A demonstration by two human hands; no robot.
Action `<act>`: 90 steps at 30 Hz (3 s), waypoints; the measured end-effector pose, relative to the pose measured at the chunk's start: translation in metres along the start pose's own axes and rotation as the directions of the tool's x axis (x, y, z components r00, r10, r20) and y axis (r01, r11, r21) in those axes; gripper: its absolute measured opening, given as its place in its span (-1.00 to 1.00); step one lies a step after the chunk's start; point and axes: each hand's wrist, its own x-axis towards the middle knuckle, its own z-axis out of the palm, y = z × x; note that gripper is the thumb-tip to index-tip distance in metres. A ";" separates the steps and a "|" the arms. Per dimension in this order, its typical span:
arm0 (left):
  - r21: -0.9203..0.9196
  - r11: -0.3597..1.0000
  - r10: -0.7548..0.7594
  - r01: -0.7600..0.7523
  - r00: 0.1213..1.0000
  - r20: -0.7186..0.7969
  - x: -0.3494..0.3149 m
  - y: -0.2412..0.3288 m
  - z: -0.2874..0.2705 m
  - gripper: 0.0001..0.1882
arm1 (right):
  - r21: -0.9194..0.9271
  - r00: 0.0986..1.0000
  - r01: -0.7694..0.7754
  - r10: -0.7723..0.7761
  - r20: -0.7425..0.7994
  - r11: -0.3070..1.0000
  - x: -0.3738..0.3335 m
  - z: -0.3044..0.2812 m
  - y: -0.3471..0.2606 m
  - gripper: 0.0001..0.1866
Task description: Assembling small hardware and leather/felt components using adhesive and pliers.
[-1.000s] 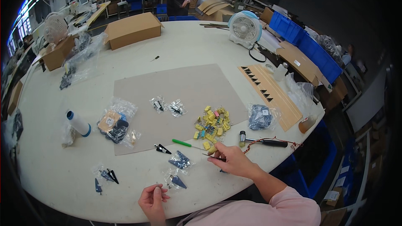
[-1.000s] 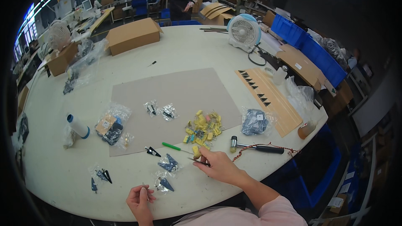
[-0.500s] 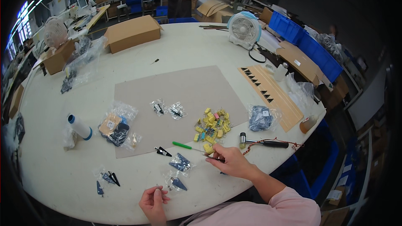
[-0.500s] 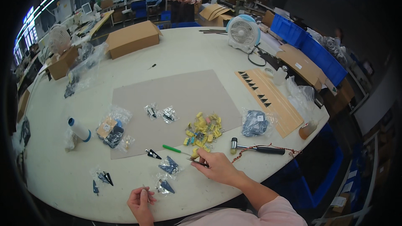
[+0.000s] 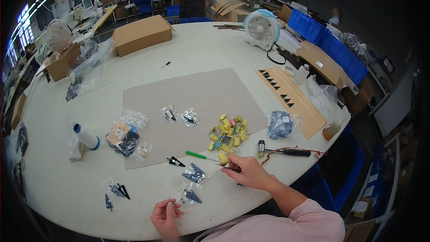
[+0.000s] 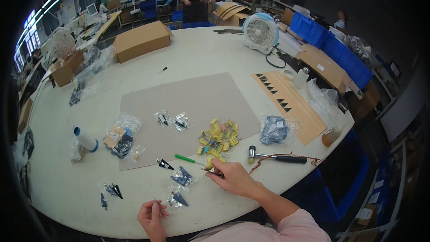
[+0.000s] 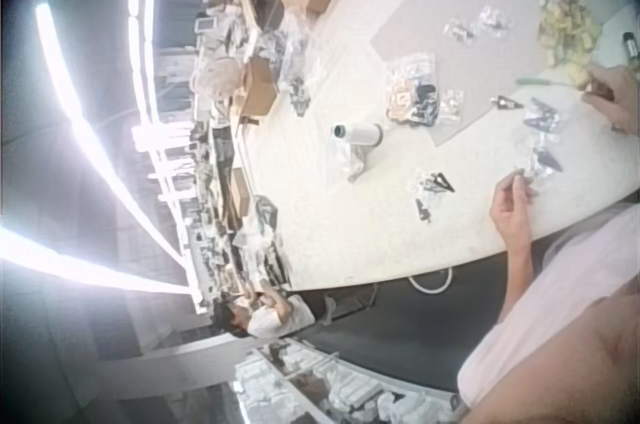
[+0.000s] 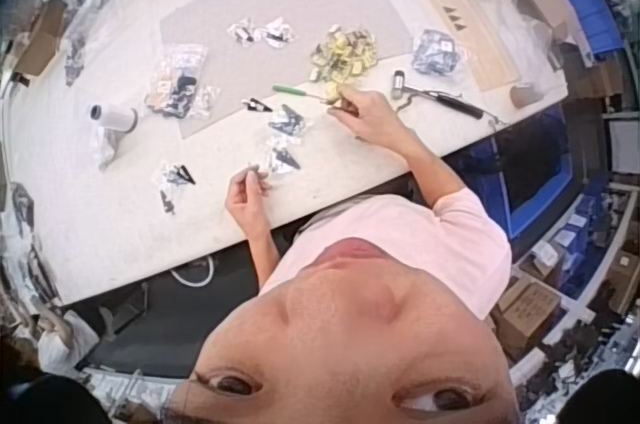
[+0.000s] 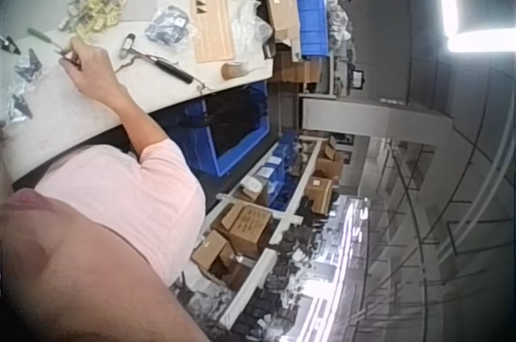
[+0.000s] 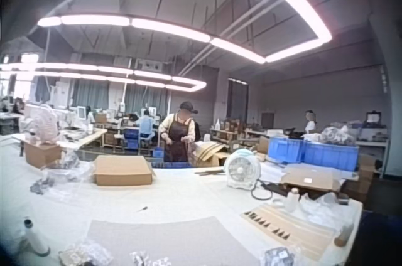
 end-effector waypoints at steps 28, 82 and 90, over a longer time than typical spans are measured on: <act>-0.267 0.959 0.152 -0.097 0.970 0.192 0.022 0.029 0.013 -0.89 | 0.345 1.000 -0.030 0.026 0.015 0.938 0.033 0.017 0.020 -0.84; -0.422 0.868 0.163 0.262 0.653 0.740 0.038 0.172 0.116 -0.69 | 0.194 0.990 0.089 -0.065 -0.129 0.977 0.019 0.005 0.025 -0.77; -0.179 0.981 0.011 0.070 0.911 0.413 0.049 0.079 0.100 -0.75 | 0.759 0.988 -0.124 0.149 0.036 0.639 0.015 -0.025 -0.015 -0.75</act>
